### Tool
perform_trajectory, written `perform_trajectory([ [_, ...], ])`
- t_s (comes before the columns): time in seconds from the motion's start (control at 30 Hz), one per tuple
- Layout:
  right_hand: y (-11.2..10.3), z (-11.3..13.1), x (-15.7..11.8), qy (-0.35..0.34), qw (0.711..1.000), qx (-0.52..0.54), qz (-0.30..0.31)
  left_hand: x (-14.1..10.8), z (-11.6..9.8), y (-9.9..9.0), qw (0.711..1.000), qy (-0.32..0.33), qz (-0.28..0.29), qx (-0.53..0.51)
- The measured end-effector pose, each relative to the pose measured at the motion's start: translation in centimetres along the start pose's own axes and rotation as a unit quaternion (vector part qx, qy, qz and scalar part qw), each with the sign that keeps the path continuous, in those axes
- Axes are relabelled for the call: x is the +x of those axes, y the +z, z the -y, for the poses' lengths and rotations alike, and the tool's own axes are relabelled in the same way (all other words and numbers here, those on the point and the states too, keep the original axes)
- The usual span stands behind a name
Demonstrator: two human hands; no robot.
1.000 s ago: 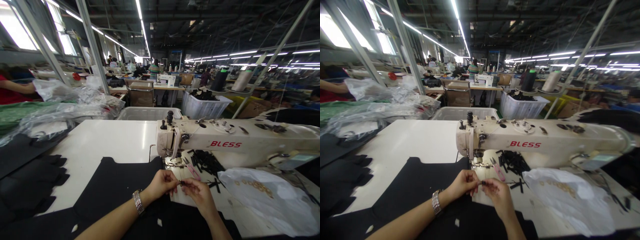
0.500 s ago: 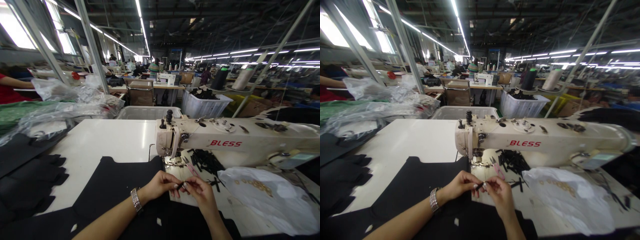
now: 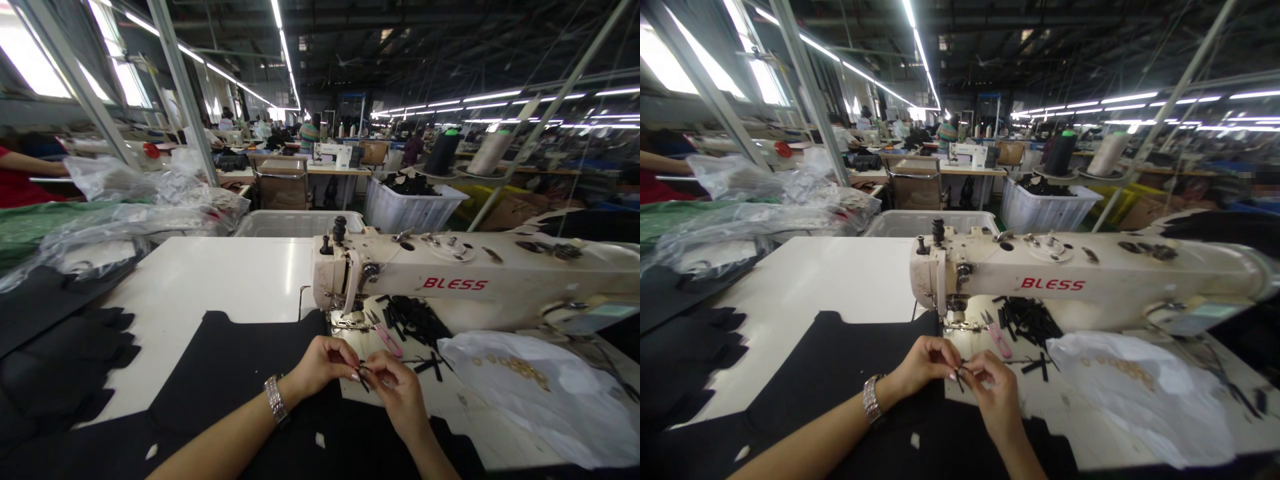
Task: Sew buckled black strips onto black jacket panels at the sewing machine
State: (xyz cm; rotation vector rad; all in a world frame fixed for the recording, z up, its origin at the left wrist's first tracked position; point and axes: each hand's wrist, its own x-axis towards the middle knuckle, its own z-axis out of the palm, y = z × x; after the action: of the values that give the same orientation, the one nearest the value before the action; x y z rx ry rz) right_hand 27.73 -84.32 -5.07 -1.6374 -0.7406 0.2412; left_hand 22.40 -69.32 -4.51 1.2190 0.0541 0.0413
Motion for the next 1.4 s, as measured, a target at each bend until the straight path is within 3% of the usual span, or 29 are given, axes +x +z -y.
perform_trajectory([
  [0.17,-0.08,0.58,0.26,0.074,0.992,0.101,0.031,-0.18,-0.33,0.08,0.999,-0.039,0.017,-0.006],
  [0.4,-0.21,0.89,0.38,0.088,0.991,0.102,0.019,-0.17,-0.09,-0.13,0.999,-0.022,0.033,-0.013],
  [0.6,-0.19,0.67,-0.13,-0.008,1.000,0.023,0.004,-0.29,-0.25,0.13,1.000,0.021,0.006,-0.021],
  [0.77,-0.29,0.67,-0.32,-0.077,0.996,-0.039,0.004,-0.40,-0.12,0.02,0.999,0.011,-0.003,-0.043],
  [1.0,-0.17,0.99,0.03,0.036,0.996,0.084,-0.005,-0.32,0.09,0.08,0.999,0.044,-0.003,0.000],
  [1.2,-0.38,0.56,0.20,0.057,0.996,0.071,-0.025,-0.55,0.19,0.43,0.994,0.079,-0.028,0.071],
  [1.4,-0.33,1.07,0.09,0.105,0.985,0.136,-0.022,-0.32,0.55,0.16,0.998,0.058,-0.036,0.010],
])
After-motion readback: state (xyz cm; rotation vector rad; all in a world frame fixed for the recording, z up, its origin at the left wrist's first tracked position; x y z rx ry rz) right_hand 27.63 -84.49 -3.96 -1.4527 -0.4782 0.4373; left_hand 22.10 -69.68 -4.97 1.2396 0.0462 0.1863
